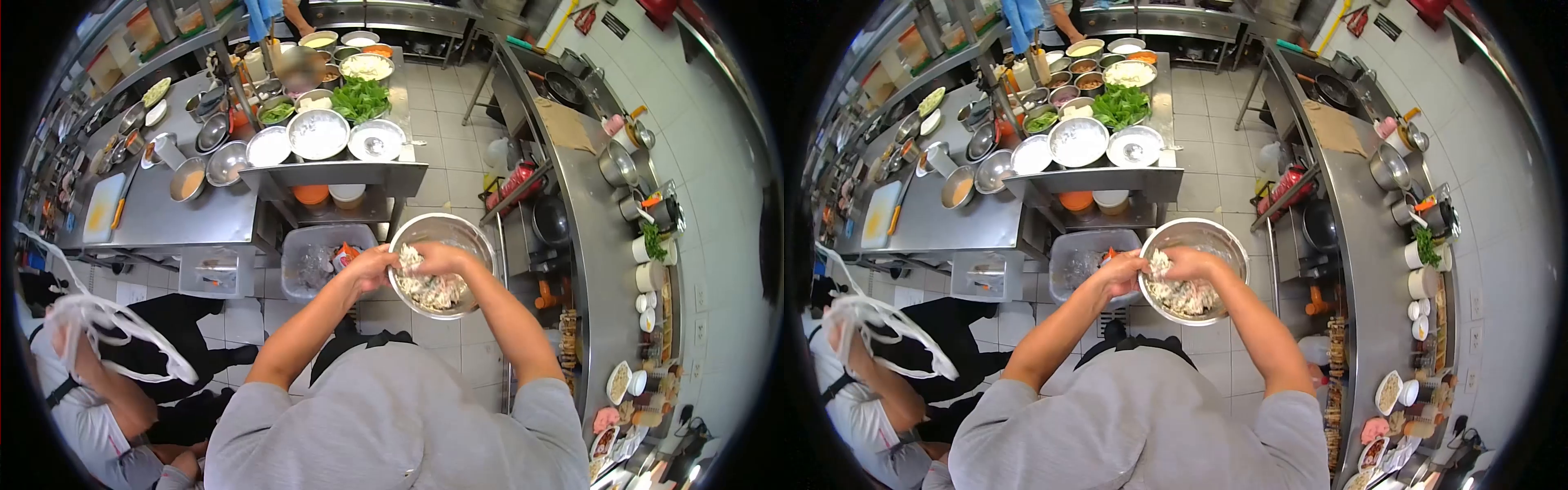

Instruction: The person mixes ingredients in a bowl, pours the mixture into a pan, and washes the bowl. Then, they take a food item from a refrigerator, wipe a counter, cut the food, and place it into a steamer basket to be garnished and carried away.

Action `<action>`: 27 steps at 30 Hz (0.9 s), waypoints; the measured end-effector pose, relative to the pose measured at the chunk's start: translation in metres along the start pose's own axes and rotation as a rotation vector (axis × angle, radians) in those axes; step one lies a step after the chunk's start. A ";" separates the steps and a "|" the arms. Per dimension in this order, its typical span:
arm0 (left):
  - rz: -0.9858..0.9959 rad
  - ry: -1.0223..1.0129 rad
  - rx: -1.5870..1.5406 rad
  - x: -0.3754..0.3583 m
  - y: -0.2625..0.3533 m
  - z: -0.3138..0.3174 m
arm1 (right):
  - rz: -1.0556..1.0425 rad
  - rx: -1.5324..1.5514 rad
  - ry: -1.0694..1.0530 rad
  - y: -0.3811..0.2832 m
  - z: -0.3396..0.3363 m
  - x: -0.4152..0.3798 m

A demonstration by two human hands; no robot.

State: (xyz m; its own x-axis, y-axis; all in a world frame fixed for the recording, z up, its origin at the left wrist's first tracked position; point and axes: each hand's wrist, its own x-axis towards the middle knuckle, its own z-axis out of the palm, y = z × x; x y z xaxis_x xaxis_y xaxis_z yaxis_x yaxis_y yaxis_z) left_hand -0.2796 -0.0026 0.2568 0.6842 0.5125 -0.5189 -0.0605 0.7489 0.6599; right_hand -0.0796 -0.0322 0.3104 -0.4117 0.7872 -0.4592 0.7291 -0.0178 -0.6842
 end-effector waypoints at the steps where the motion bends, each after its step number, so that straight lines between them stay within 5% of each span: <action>1: -0.016 0.016 -0.009 -0.002 0.002 -0.001 | -0.030 -0.116 -0.080 -0.005 -0.005 -0.003; 4: 0.042 0.053 -0.022 -0.011 0.010 0.000 | 0.052 -0.215 -0.058 -0.025 -0.032 -0.023; 8: 0.295 0.232 0.030 -0.014 0.015 -0.004 | -0.159 -0.262 0.432 0.045 -0.028 -0.001; 11: 0.439 0.311 0.033 -0.021 0.014 0.022 | 0.093 0.053 0.494 0.014 -0.010 -0.001; 12: 0.473 0.329 0.062 -0.019 0.010 0.024 | 0.112 0.179 0.468 0.053 0.003 0.021; 16: 0.850 0.421 0.209 0.035 -0.037 0.008 | 0.036 0.986 0.498 0.015 0.042 0.029; 18: 0.771 0.383 0.171 0.032 -0.038 0.005 | -0.028 1.192 0.520 0.011 0.046 0.039; 21: 0.402 0.284 0.042 -0.011 -0.006 0.021 | -0.076 1.351 0.542 0.009 0.038 0.050; 25: 0.310 0.299 -0.031 -0.010 0.001 0.013 | -0.098 1.104 0.656 -0.011 0.005 0.028; 27: 0.324 0.287 -0.007 0.003 -0.007 -0.003 | -0.195 0.384 0.771 0.008 -0.013 0.021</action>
State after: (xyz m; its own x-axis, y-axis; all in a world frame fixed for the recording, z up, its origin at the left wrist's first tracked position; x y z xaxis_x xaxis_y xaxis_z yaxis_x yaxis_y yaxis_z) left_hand -0.2792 -0.0052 0.2485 0.3989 0.8168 -0.4167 -0.2447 0.5328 0.8101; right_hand -0.0758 -0.0077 0.3025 0.0754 0.9921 0.1007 0.3928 0.0633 -0.9174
